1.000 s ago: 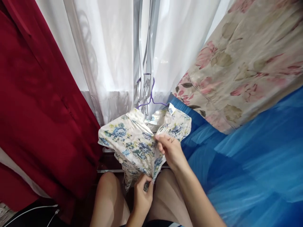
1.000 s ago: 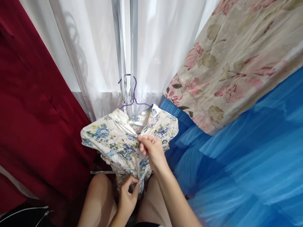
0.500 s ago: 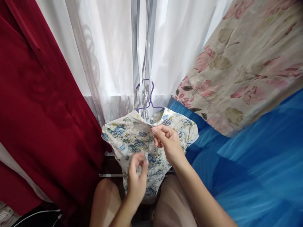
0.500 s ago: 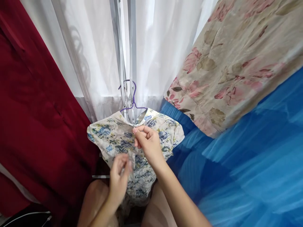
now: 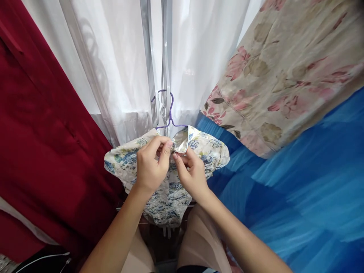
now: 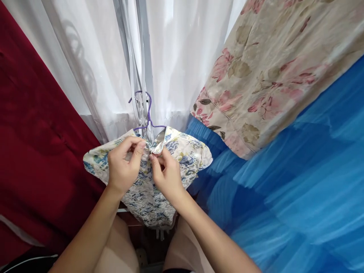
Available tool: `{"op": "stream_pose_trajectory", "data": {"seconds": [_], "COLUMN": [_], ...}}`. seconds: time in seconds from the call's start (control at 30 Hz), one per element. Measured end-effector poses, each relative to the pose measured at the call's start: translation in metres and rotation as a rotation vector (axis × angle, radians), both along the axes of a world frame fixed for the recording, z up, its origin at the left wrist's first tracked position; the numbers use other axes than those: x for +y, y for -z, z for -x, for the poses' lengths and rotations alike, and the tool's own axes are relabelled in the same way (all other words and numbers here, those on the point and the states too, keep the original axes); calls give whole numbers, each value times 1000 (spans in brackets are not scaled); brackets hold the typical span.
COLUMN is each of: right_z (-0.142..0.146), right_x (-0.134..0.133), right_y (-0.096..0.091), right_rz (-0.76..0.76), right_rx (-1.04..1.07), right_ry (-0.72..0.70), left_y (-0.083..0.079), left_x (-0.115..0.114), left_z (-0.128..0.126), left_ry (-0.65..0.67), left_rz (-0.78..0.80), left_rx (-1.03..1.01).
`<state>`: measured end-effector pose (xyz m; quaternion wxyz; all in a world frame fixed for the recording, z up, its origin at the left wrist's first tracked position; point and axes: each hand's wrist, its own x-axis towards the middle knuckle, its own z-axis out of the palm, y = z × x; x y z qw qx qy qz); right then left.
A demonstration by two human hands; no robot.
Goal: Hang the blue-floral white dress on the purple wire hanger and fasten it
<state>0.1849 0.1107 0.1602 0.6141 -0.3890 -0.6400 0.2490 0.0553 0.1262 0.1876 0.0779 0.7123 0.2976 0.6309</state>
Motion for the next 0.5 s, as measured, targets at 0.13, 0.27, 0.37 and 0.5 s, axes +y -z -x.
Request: {"op": "stream_pose_trajectory", "data": {"seconds": [0.13, 0.27, 0.37, 0.5], "right_z": [3, -7, -21, -30], "right_x": [8, 15, 9, -12], "right_y": [11, 34, 45, 46], "right_rz": [72, 220, 254, 283], "right_rx": [-47, -124, -154, -221], "right_ry": [-34, -75, -34, -115], "left_y": [-7, -11, 1, 46], "left_x": [-3, 4, 18, 42], "left_z": [2, 25, 64, 113], "left_ry": [64, -53, -78, 95], "left_rz": [111, 9, 18, 386], "left_rx": [-177, -532, -750, -1202]}}
